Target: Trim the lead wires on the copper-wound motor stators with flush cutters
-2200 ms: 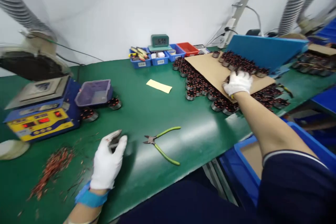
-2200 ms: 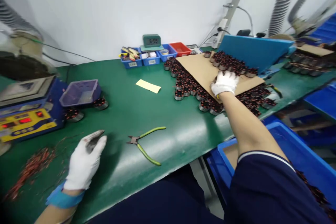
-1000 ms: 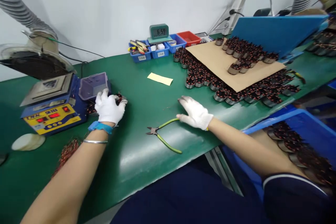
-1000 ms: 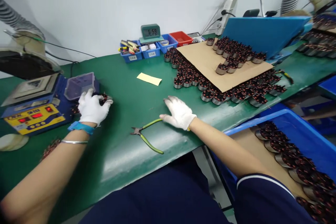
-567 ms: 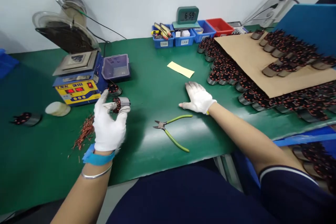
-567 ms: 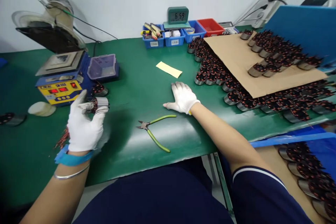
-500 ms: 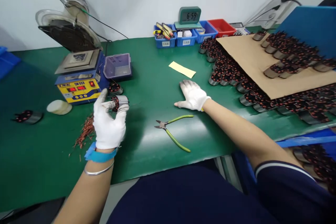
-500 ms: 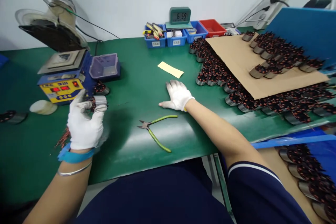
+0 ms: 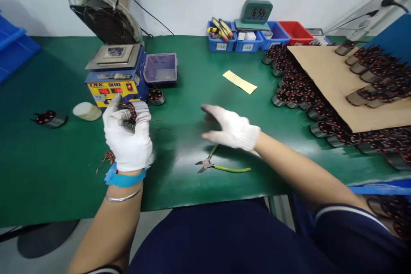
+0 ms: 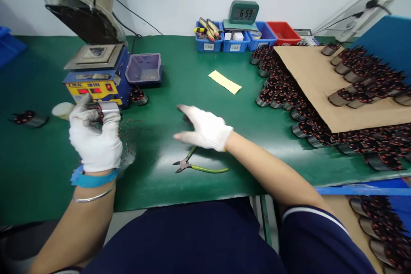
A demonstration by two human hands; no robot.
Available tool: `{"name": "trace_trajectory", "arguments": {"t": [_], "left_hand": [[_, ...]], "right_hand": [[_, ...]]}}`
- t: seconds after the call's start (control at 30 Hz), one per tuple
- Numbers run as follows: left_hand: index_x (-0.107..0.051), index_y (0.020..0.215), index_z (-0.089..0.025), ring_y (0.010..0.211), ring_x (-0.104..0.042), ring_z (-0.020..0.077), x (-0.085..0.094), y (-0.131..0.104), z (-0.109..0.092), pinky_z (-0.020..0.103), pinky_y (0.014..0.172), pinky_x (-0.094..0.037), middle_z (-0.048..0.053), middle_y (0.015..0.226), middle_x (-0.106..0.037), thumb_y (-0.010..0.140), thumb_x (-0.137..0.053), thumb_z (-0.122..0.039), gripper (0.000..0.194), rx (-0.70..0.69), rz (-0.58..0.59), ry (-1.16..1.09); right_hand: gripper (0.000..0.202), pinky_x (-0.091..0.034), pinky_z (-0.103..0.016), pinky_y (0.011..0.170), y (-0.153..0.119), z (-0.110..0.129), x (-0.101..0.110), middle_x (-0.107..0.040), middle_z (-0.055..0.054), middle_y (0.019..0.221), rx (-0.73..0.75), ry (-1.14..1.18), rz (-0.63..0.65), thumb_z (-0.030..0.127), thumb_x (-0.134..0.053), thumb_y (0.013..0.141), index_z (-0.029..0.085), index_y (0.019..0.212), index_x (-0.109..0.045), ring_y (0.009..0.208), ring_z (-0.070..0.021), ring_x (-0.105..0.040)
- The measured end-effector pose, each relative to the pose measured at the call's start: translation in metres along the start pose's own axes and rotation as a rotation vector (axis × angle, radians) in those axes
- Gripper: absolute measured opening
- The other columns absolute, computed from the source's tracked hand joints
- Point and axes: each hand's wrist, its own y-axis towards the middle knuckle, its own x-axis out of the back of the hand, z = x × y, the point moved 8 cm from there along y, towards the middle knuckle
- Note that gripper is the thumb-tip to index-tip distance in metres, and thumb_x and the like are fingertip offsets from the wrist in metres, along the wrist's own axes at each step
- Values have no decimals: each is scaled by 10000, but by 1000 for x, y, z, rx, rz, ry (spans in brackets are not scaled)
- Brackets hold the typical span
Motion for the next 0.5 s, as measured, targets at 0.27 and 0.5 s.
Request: {"name": "trace_trajectory", "arguments": {"t": [0.27,0.5], "left_hand": [[-586,924,-170,1251,-533,260,-1,-9,-26,431,1087,-431,110,1350,-549,693,-668,-152,245,-91,-60,-89],[-508,945,-212,1183,-572,239,-25,-27,-48,438,980,-511,71,1321,-551,758,-680,-238,255,-116,203,-182]], "right_hand": [[694,-489,-329,628,-92,11,-57,-684,-91,1137,-49,-272,274,263,-494,798,235,1474,-339,878,-261,-684],[625,-483,-372,561,-137,-71,-6,-699,-112,1029,-563,-429,2,379,-510,817,270,1424,-406,768,-303,-678]]}}
